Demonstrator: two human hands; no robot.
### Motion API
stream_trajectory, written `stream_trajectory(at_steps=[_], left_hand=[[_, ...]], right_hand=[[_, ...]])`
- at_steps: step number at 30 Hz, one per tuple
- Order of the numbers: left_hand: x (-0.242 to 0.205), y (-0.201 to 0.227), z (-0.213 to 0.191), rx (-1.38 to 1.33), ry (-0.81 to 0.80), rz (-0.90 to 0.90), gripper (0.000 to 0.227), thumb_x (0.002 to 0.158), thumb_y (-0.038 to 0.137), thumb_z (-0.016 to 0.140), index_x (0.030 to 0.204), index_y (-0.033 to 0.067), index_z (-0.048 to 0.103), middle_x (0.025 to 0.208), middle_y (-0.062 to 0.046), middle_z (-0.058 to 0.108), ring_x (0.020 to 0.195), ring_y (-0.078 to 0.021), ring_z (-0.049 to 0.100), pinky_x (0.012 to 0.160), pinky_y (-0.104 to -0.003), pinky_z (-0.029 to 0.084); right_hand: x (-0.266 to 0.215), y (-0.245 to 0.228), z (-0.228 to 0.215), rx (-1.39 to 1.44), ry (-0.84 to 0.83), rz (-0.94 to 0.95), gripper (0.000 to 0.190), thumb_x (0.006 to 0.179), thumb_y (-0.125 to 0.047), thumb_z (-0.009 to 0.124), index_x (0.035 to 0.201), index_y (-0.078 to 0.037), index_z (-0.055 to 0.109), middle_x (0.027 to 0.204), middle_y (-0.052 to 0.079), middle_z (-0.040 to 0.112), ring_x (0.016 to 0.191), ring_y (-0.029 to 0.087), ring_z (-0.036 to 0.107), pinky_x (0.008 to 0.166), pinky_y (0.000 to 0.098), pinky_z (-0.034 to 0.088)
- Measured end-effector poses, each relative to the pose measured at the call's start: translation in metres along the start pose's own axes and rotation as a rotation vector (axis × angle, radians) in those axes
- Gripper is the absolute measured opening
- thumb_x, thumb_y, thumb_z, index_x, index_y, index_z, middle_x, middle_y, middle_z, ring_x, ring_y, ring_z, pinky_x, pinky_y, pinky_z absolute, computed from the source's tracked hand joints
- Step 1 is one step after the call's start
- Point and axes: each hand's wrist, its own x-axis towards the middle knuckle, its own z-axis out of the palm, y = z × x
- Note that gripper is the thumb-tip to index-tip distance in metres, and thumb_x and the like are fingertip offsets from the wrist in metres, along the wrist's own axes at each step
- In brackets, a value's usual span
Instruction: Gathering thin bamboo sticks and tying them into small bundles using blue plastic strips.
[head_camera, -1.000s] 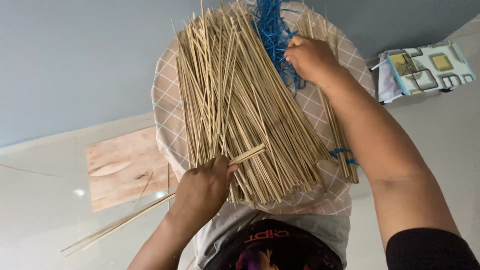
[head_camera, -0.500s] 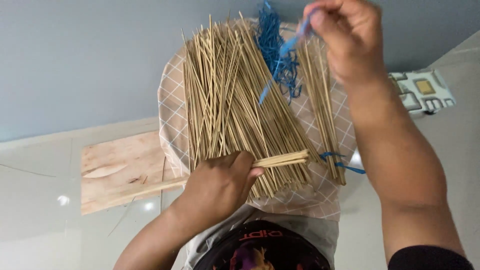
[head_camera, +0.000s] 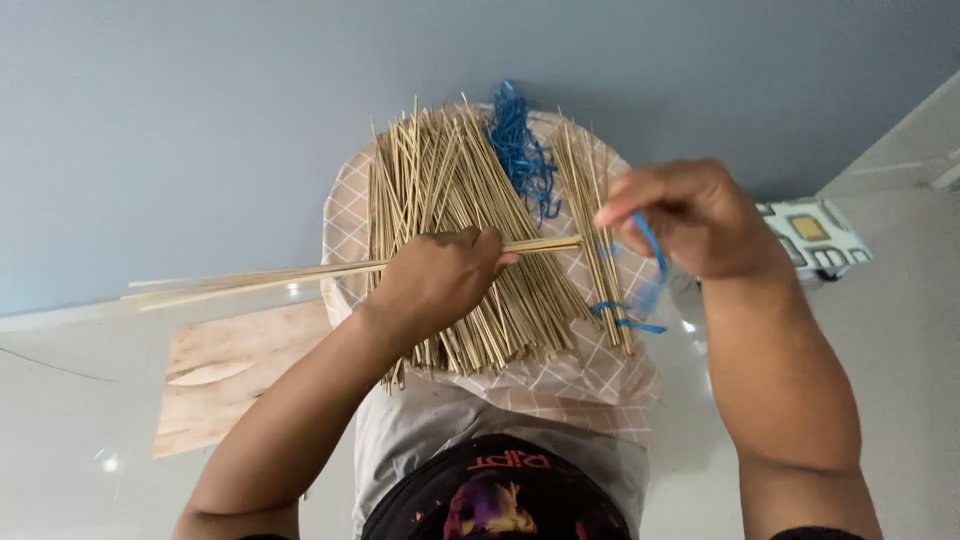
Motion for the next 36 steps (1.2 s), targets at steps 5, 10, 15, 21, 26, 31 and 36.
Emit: stream_trajectory(at_steps=[5, 10, 15, 21, 26, 31, 36], left_hand=[[0.008, 0.002, 0.013, -0.011, 0.085, 0.082, 0.041, 0.114, 0.033, 0.034, 0.099, 0.0056, 0.06, 0.069, -0.011, 0.062, 0.054, -0.0254, 0.068, 0.053, -0.033, 0.058], [-0.003, 0.021, 0.017, -0.047, 0.203, 0.257, 0.04, 0.112, 0.036, 0.039, 0.097, 0.0041, 0.057, 0.069, -0.014, 0.063, 0.056, -0.0304, 0.07, 0.05, -0.037, 0.058], [-0.01, 0.025, 0.01, -0.104, 0.312, 0.316, 0.034, 0.111, 0.035, 0.039, 0.106, 0.0041, 0.052, 0.072, -0.015, 0.063, 0.061, -0.0345, 0.073, 0.054, -0.041, 0.059], [-0.016, 0.034, -0.007, -0.197, 0.318, 0.257, 0.046, 0.11, 0.031, 0.042, 0.148, 0.005, 0.038, 0.073, -0.017, 0.069, 0.061, -0.0349, 0.073, 0.053, -0.041, 0.06], [-0.017, 0.031, -0.005, -0.152, 0.33, 0.27, 0.047, 0.11, 0.028, 0.044, 0.155, 0.0136, 0.041, 0.074, -0.015, 0.068, 0.059, -0.0314, 0.072, 0.052, -0.04, 0.06], [-0.014, 0.025, 0.012, -0.104, 0.363, 0.258, 0.051, 0.108, 0.029, 0.048, 0.156, 0.0165, 0.041, 0.072, -0.011, 0.065, 0.058, -0.031, 0.071, 0.051, -0.04, 0.058], [-0.014, 0.025, 0.008, -0.093, 0.372, 0.274, 0.049, 0.106, 0.026, 0.052, 0.153, 0.016, 0.047, 0.072, -0.012, 0.066, 0.059, -0.0314, 0.071, 0.05, -0.041, 0.058]], right_hand=[[0.019, -0.04, 0.031, -0.673, -0.217, -0.06, 0.023, 0.093, 0.001, 0.066, 0.112, -0.001, 0.079, 0.058, 0.01, 0.061, 0.042, 0.015, 0.042, 0.04, 0.0299, 0.034], [0.021, -0.038, 0.021, -0.583, -0.324, 0.093, 0.017, 0.093, -0.006, 0.069, 0.104, -0.006, 0.082, 0.059, 0.01, 0.062, 0.048, 0.018, 0.05, 0.047, 0.0344, 0.04], [0.02, -0.024, 0.013, -0.414, -0.367, 0.147, 0.019, 0.091, -0.001, 0.068, 0.104, -0.002, 0.081, 0.056, 0.009, 0.063, 0.05, 0.015, 0.047, 0.05, 0.0329, 0.038], [0.01, -0.003, 0.014, -0.372, -0.362, 0.144, 0.017, 0.091, -0.006, 0.072, 0.103, -0.006, 0.084, 0.073, 0.005, 0.074, 0.057, 0.012, 0.057, 0.053, 0.032, 0.048], [-0.008, 0.031, 0.017, -0.242, -0.326, 0.149, 0.019, 0.096, -0.011, 0.067, 0.105, -0.006, 0.083, 0.083, 0.01, 0.076, 0.071, 0.011, 0.061, 0.058, 0.036, 0.052], [-0.03, 0.055, 0.025, -0.151, -0.191, 0.079, 0.02, 0.099, -0.007, 0.063, 0.1, 0.0, 0.082, 0.098, 0.013, 0.079, 0.09, 0.014, 0.067, 0.067, 0.0366, 0.059], [-0.04, 0.071, 0.03, -0.124, -0.112, 0.042, 0.016, 0.097, -0.003, 0.066, 0.099, 0.003, 0.08, 0.093, 0.015, 0.076, 0.09, 0.016, 0.067, 0.068, 0.0377, 0.058]])
